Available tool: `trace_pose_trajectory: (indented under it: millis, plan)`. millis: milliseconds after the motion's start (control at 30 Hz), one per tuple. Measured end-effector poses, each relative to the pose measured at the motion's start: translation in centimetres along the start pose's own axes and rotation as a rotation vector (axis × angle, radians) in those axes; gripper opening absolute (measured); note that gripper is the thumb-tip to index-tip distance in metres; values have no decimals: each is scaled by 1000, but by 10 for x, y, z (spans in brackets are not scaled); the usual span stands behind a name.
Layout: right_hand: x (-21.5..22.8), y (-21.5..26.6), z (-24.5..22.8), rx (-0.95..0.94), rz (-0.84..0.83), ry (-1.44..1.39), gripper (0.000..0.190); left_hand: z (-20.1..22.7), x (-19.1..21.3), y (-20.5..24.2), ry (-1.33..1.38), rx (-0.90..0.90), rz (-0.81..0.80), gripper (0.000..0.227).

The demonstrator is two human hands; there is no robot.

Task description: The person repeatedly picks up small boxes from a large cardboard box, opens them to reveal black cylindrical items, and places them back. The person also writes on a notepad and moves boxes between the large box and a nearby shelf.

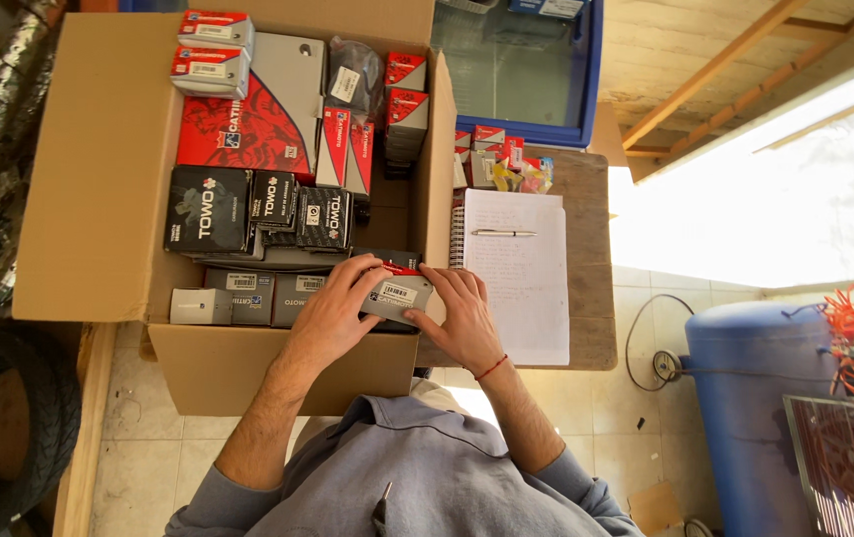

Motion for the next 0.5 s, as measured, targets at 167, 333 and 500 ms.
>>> trace_pose_trajectory:
  millis: [167, 333, 500]
  plan:
    - [2, 9, 9, -91, 68, -125, 71, 5, 1, -1, 33, -97, 61, 76]
    - [0, 13, 6, -92, 138, -236, 76, 8, 13, 6, 122, -66, 57, 74]
    - [-12, 14, 0, -19, 120, -179, 81, -5, 32, 17, 370, 115, -29, 87]
Point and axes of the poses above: each hand's wrist, its own y-axis away from the middle knuckle, its own x-axis out of the back of the hand, z = x × y, the point moved 8 cm from there along -y, towards the middle knuckle, and after that the axes turned 12 degrees about -y, right-handed, at the moved point
